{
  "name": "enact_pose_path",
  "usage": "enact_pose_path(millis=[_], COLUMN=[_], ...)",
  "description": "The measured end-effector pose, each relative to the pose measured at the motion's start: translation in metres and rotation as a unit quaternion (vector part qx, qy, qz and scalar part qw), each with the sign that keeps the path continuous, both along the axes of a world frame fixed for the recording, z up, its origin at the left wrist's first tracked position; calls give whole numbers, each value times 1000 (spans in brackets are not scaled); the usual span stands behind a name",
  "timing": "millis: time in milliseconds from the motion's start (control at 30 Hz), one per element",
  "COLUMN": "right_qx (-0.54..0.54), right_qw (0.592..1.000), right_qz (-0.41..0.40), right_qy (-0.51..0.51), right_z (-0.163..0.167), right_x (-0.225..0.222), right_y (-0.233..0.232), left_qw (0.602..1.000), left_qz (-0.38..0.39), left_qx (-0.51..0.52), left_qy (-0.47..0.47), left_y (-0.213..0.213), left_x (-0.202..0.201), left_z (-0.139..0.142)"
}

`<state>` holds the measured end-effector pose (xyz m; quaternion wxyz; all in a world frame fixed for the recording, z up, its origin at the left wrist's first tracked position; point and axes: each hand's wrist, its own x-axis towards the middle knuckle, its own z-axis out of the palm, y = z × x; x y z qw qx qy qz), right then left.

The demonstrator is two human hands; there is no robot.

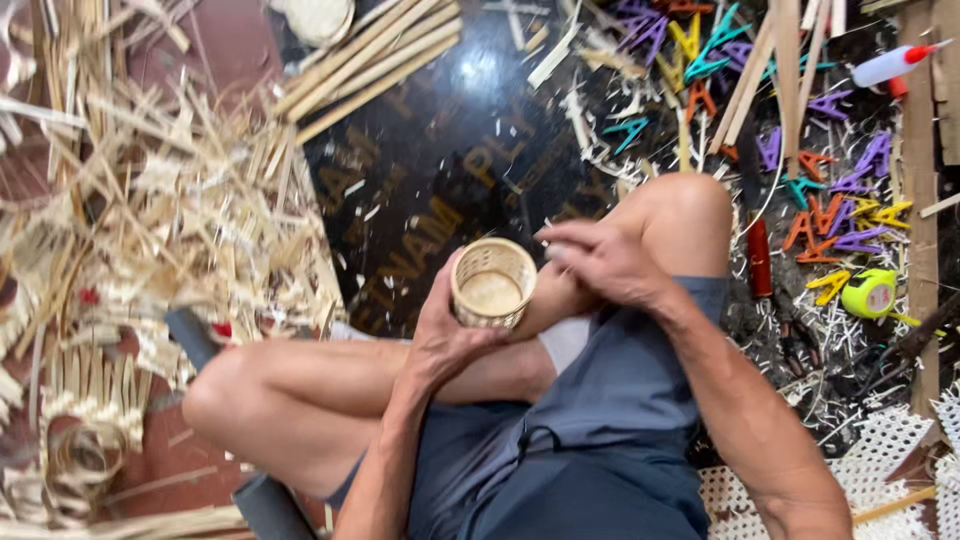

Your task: The person sits on the workshop floor assembling woven bamboo baskets. They fit a round wooden base into a woven bamboo cylinder, squeeze glue from a plastic bottle around the rim, trim bamboo strips with pliers and a knife, and press a bamboo rim ring onto the basket edge.

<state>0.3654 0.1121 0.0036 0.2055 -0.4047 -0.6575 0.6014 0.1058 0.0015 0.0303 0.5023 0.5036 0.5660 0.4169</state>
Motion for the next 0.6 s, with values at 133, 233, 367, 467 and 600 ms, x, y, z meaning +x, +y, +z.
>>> enact_pose_path(millis=[133, 233, 367, 467, 600], right_qx=[99, 190, 321, 459, 462], right_qw=[920, 811, 718, 669, 673], right_qz=[-377, -553, -616, -556, -513], right_qy=[33, 25, -44, -180, -265], right_z=[-14, -32, -70, -90, -100], right_x=[98, 186, 263, 290, 303], right_y=[48, 98, 152, 187, 226], left_qw=[993, 992, 989, 989, 992], left_qz=[52, 82, 94, 103, 78], left_qx=[-88, -95, -88, -96, -42], left_qy=[-60, -28, -77, -45, -89], left_y=[11, 15, 13, 17, 32], left_x=[7, 11, 21, 28, 36], left_z=[-3, -16, -28, -28, -33])
